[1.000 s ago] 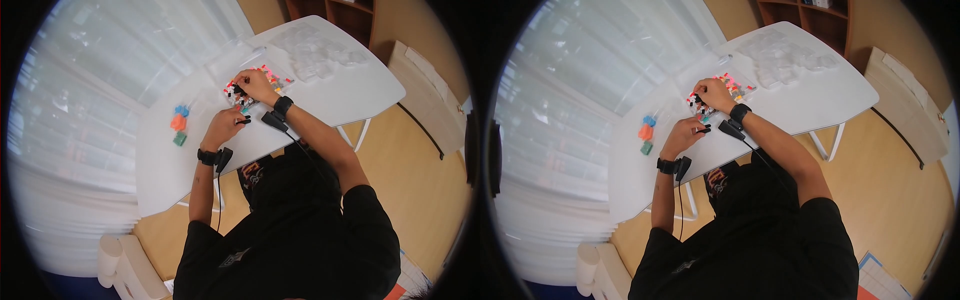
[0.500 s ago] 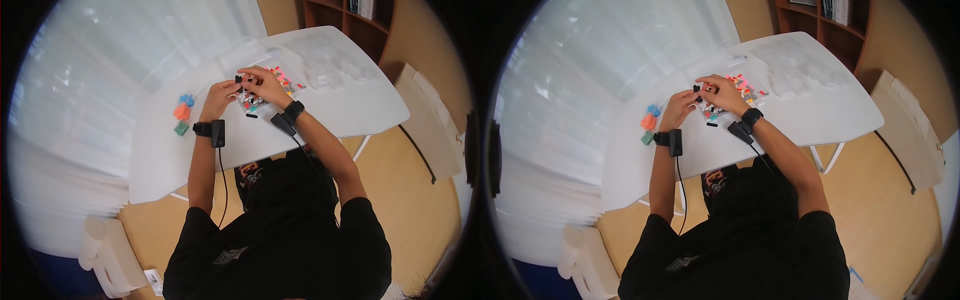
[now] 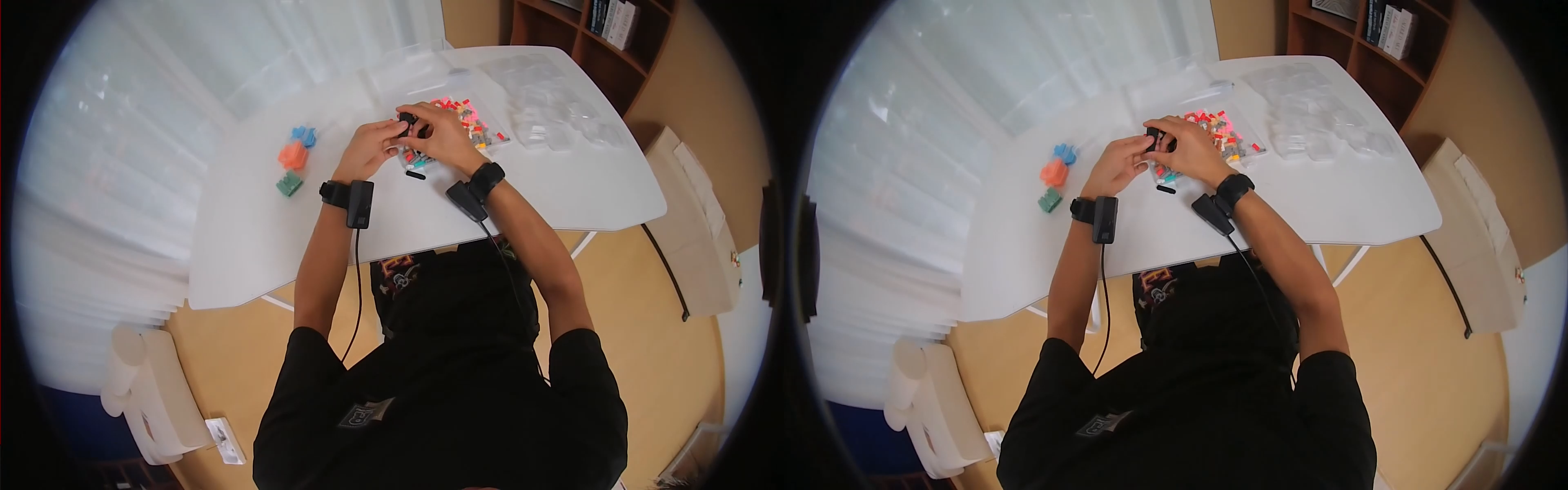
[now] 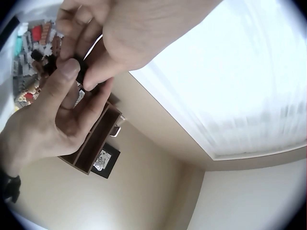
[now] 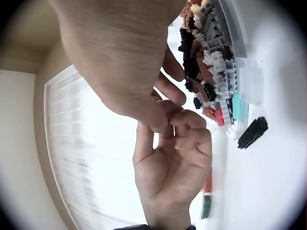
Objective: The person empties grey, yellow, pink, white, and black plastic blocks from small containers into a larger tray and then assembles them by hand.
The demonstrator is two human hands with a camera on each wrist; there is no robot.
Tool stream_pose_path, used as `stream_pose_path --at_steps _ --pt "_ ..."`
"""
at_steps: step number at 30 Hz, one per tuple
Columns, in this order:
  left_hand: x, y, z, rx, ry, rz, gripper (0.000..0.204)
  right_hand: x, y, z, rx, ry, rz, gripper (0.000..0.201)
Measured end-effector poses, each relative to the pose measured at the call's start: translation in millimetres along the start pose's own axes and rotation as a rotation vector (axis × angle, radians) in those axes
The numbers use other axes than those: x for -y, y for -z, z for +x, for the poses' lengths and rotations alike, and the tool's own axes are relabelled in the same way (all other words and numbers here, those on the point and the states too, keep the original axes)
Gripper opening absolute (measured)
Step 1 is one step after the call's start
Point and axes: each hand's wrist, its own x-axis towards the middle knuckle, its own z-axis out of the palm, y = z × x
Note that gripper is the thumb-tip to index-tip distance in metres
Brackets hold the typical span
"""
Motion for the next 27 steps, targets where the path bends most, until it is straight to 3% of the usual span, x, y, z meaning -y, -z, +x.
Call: stream_pose_path --at_steps 16,22,24,27 --pt "10.0 6.7 5.2 0.036 -0.083 -0.107 0.02 4.1 0.7 -1.6 0.042 -0.086 0.096 0.06" --pt "12.8 3.9 5.0 0.043 -0.073 -0.126 0.019 -0.6 -1.3 -3.9 0.029 -0.071 0.003 0.055" --pt "8.2 0.1 0.2 -0.057 -0.006 -0.045 0.019 0.9 0.7 -2.7 0.083 -0.148 -0.06 0.053" --pt "8.7 2.7 -0.6 -0.019 0.008 -0.038 0.019 0.5 0.3 -3.6 0.065 -0.106 -0.013 0.052"
